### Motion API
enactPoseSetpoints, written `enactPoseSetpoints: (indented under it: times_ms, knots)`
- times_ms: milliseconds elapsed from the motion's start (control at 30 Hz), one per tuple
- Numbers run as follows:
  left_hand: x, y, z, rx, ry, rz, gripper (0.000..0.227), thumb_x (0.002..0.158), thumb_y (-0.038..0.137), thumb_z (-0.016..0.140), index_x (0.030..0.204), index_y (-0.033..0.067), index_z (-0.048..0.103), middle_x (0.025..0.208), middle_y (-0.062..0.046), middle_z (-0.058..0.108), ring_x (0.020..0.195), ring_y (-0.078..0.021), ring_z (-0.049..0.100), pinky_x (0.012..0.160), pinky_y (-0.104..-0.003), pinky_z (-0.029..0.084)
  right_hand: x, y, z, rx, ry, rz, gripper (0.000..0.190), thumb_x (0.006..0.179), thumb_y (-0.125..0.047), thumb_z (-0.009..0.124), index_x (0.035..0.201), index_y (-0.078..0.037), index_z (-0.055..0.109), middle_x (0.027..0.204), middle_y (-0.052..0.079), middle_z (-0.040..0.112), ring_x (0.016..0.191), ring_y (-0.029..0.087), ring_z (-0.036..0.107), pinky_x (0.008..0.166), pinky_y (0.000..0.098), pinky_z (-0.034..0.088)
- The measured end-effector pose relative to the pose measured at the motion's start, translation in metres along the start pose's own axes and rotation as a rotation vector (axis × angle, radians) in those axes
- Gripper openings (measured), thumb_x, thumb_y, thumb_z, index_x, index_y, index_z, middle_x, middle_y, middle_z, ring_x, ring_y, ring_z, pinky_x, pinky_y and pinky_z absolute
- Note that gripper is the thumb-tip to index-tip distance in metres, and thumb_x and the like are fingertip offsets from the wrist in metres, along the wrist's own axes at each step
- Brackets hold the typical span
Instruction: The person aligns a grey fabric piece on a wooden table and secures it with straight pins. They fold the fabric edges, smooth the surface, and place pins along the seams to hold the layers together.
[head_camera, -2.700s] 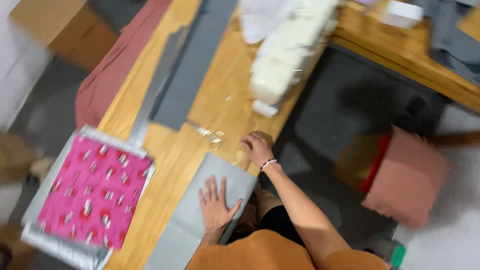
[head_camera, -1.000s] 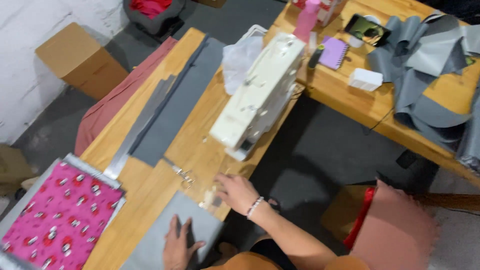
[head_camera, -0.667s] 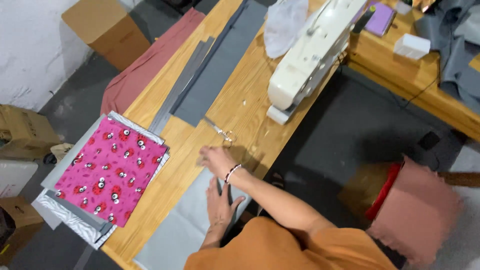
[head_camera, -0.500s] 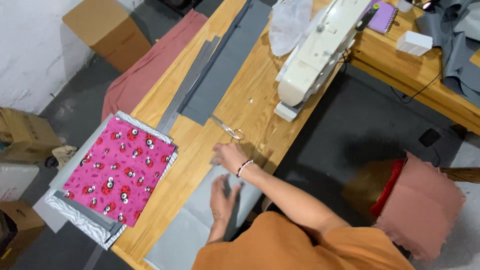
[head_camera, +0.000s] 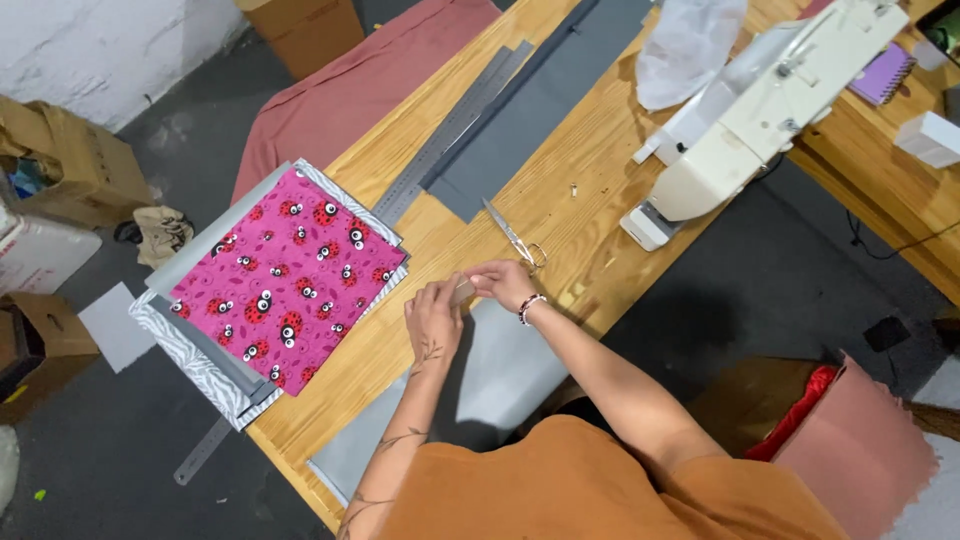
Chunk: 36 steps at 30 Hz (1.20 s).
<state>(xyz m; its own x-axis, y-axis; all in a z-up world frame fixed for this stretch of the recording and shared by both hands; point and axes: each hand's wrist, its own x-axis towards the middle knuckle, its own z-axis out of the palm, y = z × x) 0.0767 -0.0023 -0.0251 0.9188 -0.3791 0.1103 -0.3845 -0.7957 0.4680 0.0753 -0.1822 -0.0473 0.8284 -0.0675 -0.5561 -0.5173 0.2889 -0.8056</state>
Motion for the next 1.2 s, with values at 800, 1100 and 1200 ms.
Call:
enactPoseSetpoints:
  times_ms: [800,1100,1200]
  knots:
    - [0.033,-0.030,0.010,-0.050,-0.049,-0.145,0.054,0.078,0.017,0.079,0.130,0.0285,0.067,0.109,-0.002,0.068,0.114,-0.0216,0.058,0.113,-0.048,0.028,0.020,-0.026,0.021,-0.300,0.105,-0.226,0.023,0.085,-0.002,0.078,0.107,-0.010,0.079,0.095,0.013,0.078,0.086,0.017,0.075,0.080,0.0271,0.064]
    - [0.050,-0.036,0.016,-0.343,-0.117,-0.169,0.055,0.082,0.027,0.080,0.135,0.0303,0.064,0.120,-0.001,0.070,0.124,-0.0262,0.058,0.117,-0.058,0.027,0.004,-0.060,0.029,-0.463,0.134,-0.468,0.018,0.080,-0.004,0.083,0.096,-0.011,0.080,0.086,0.010,0.078,0.081,0.016,0.076,0.077,0.0281,0.063]
    - [0.057,-0.031,0.016,-0.485,-0.120,-0.214,0.050,0.082,0.021,0.081,0.130,0.0302,0.067,0.117,-0.004,0.071,0.120,-0.0306,0.062,0.112,-0.052,0.038,0.014,-0.059,0.024,-0.305,0.110,-0.388,0.018,0.083,-0.005,0.082,0.100,-0.010,0.078,0.088,0.009,0.078,0.080,0.013,0.075,0.077,0.0249,0.063]
